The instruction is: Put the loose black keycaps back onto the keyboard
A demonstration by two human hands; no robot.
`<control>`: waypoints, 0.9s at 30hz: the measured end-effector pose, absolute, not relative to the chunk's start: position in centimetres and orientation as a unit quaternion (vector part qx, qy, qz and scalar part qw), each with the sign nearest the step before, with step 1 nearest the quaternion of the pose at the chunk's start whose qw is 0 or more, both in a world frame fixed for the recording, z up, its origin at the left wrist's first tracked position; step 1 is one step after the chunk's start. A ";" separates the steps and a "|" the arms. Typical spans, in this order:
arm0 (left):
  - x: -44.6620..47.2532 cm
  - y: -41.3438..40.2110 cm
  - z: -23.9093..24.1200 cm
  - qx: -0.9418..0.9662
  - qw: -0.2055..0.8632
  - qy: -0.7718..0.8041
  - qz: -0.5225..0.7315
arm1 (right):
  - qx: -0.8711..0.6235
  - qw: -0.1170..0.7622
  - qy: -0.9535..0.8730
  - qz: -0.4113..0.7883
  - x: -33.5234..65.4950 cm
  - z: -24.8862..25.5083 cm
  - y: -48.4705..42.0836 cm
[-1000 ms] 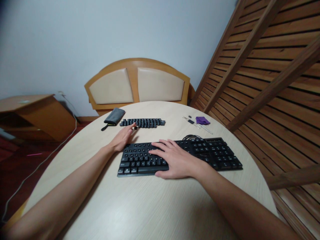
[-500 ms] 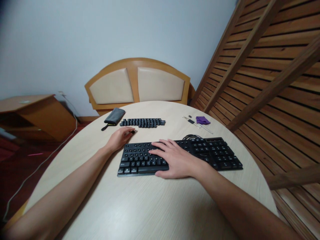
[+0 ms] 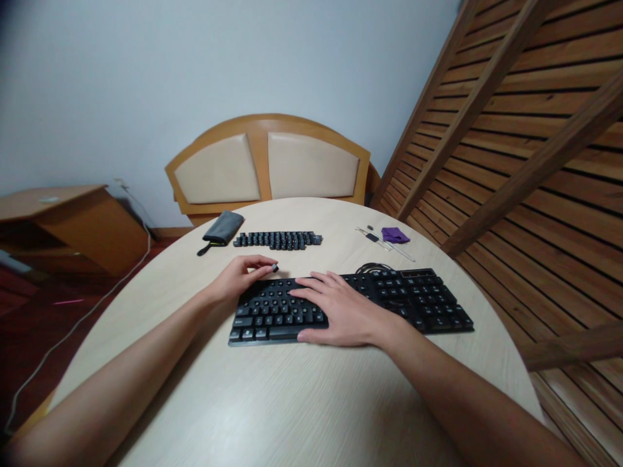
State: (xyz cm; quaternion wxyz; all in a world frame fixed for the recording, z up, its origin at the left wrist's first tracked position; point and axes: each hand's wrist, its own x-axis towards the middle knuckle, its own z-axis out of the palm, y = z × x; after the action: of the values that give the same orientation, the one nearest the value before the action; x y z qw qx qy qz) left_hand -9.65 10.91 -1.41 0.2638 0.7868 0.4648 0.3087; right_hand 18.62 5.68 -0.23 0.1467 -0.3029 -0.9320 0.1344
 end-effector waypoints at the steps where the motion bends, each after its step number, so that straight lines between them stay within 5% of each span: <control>1: -9.1 10.3 -1.0 0.794 0.285 0.447 0.298 | -0.307 0.165 -0.928 0.134 18.5 -0.3 5.7; 6: -7.1 8.2 0.1 0.793 0.418 0.353 0.267 | -0.313 0.281 -0.902 0.094 17.5 -0.5 5.7; 12: -6.2 7.6 -0.1 0.765 0.485 0.333 0.262 | -0.295 0.320 -0.896 0.085 17.1 -0.5 5.5; 27: -7.8 7.3 0.1 0.883 0.305 0.329 0.140 | -0.293 0.278 -0.910 0.097 17.2 -1.2 6.1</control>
State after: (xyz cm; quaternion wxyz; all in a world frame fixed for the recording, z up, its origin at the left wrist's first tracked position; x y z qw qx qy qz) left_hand -7.77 7.30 0.15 0.3046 0.8828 0.3292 0.1398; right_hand 17.24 6.08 -1.21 0.2780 -0.2931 -0.9097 0.0967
